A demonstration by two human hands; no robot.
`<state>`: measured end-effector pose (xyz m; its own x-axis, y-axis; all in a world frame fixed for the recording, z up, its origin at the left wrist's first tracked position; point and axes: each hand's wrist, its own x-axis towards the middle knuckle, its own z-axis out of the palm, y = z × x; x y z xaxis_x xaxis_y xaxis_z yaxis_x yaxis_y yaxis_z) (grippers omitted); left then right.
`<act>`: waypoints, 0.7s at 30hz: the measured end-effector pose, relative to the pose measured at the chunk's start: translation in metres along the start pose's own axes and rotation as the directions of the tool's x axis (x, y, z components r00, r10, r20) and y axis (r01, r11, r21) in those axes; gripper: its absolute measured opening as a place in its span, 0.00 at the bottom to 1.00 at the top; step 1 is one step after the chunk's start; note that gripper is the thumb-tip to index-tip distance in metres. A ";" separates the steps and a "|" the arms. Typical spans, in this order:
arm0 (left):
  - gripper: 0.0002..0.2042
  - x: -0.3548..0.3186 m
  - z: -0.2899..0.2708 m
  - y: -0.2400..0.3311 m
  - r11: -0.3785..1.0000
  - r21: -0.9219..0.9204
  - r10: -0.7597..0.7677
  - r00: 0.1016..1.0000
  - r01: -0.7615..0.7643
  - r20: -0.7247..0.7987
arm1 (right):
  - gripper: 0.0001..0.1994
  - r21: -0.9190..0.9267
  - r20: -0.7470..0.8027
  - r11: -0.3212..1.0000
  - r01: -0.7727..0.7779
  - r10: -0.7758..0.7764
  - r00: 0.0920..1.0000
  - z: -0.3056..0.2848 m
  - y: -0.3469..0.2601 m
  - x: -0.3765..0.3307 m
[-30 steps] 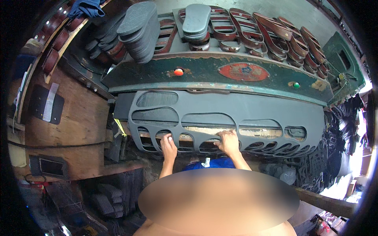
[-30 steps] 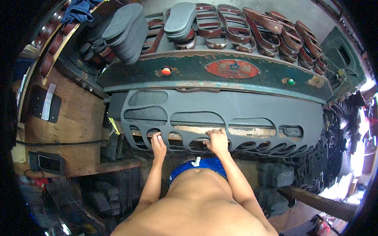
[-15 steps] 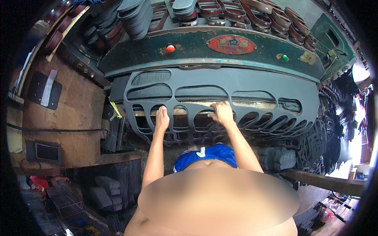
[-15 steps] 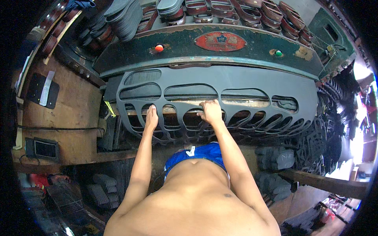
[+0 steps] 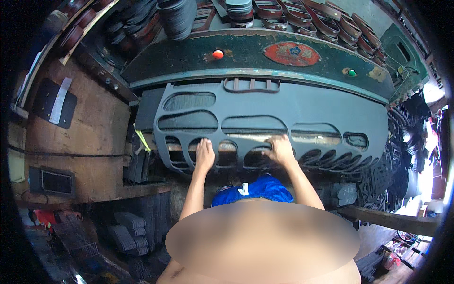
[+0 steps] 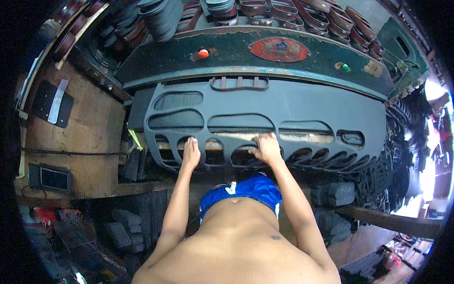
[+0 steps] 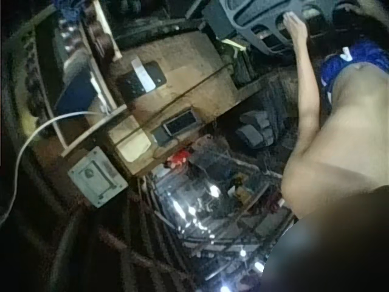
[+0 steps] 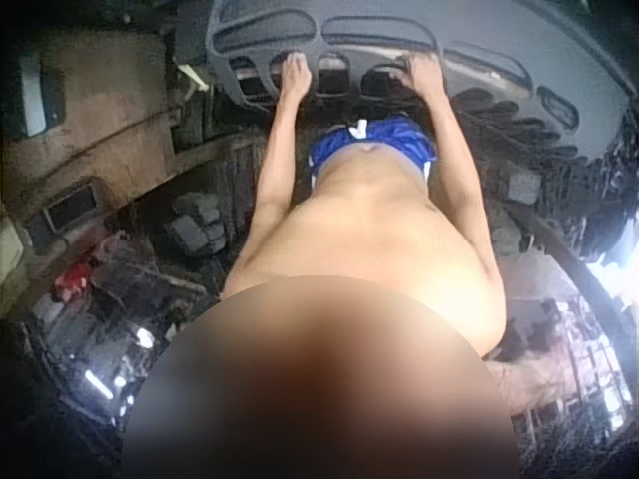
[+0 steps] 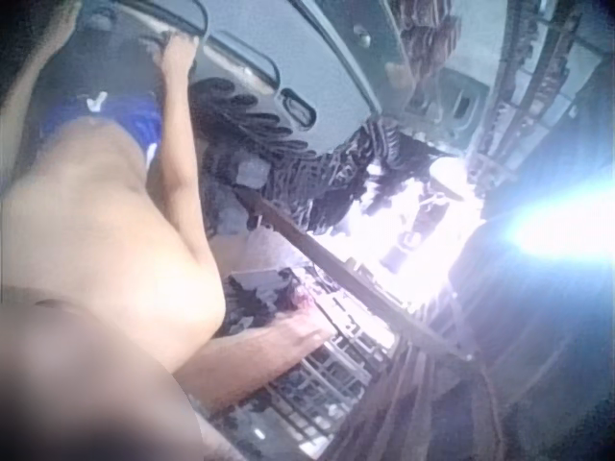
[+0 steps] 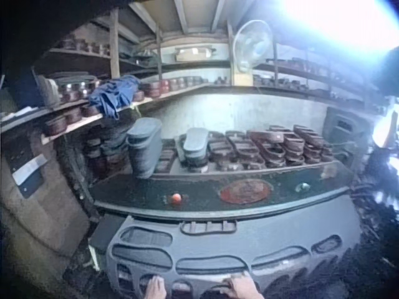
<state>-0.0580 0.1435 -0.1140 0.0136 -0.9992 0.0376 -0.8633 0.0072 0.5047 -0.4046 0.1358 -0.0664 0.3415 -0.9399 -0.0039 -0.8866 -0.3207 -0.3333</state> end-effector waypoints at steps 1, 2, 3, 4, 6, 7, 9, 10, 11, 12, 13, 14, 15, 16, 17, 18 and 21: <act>0.20 -0.014 -0.009 0.007 0.997 -0.073 0.006 1.000 -0.007 -0.014 | 0.24 0.036 0.047 0.999 0.008 -0.009 0.999 -0.005 -0.002 -0.008; 0.18 -0.018 -0.015 0.014 0.991 -0.133 -0.028 0.999 0.024 -0.031 | 0.24 0.045 0.121 0.999 -0.020 0.014 0.993 -0.010 -0.003 -0.010; 0.16 -0.029 -0.030 0.024 0.992 -0.120 -0.041 0.999 0.045 0.036 | 0.24 0.100 0.182 0.994 -0.035 0.016 0.983 -0.020 -0.008 -0.016; 0.17 -0.036 -0.048 0.032 0.994 -0.076 -0.063 0.984 0.077 0.169 | 0.24 0.122 0.268 0.989 -0.082 0.046 0.962 -0.031 -0.011 -0.019; 0.21 -0.050 -0.085 0.053 0.989 0.026 -0.148 0.935 0.148 0.322 | 0.23 0.249 0.460 0.955 -0.164 0.033 0.887 -0.061 -0.008 -0.020; 0.21 -0.048 -0.102 0.061 0.988 0.071 -0.152 0.912 0.135 0.381 | 0.22 0.414 0.483 0.881 -0.229 0.001 0.875 -0.075 -0.005 -0.014; 0.21 -0.032 -0.118 0.075 0.988 0.094 -0.153 0.905 0.126 0.397 | 0.20 0.608 0.329 0.779 -0.150 -0.076 0.941 -0.090 0.001 0.009; 0.21 -0.021 -0.118 0.086 0.991 0.064 -0.129 0.937 0.114 0.324 | 0.21 0.579 0.235 0.810 -0.092 -0.057 0.970 -0.091 0.004 0.025; 0.19 -0.008 -0.112 0.093 0.999 -0.039 -0.001 0.978 0.009 0.210 | 0.21 0.393 0.124 0.919 -0.022 -0.029 0.992 -0.087 0.006 0.041; 0.18 0.010 -0.099 0.098 0.979 -0.204 0.049 0.988 -0.019 0.145 | 0.22 0.193 -0.092 0.972 0.132 -0.116 0.989 -0.081 0.010 0.058; 0.16 0.032 -0.084 0.102 0.931 -0.365 0.055 0.989 -0.002 0.135 | 0.23 0.065 -0.105 0.989 0.134 -0.127 0.986 -0.074 0.015 0.082; 0.15 0.051 -0.066 0.107 0.818 -0.574 0.057 0.989 0.033 0.138 | 0.25 -0.068 -0.172 0.981 0.181 -0.191 0.966 -0.064 0.018 0.104; 0.15 0.069 -0.050 0.110 0.768 -0.638 0.062 0.986 0.051 0.153 | 0.25 -0.246 -0.153 0.961 0.129 -0.170 0.974 -0.058 0.022 0.117; 0.15 0.089 -0.031 0.108 0.726 -0.680 0.047 0.978 0.107 0.204 | 0.24 -0.301 -0.117 0.947 0.112 -0.153 0.981 -0.053 0.031 0.129; 0.14 0.098 -0.020 0.108 0.714 -0.693 0.043 0.981 0.101 0.188 | 0.22 -0.323 -0.164 0.920 0.221 -0.285 0.945 -0.053 0.038 0.133; 0.13 0.105 -0.010 0.106 0.716 -0.676 -0.008 0.970 0.174 0.241 | 0.21 -0.356 -0.097 0.896 0.266 -0.319 0.943 -0.053 0.046 0.139; 0.09 0.103 0.009 0.103 0.840 -0.531 -0.066 0.993 0.109 0.101 | 0.19 -0.298 0.043 0.791 0.534 -0.547 0.836 -0.056 0.064 0.159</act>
<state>-0.1501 0.0406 -0.0653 0.0195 -0.9964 -0.0826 -0.4562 -0.0824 0.8861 -0.4249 -0.0409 -0.0357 0.7841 -0.6050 0.1386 -0.6125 -0.7903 0.0153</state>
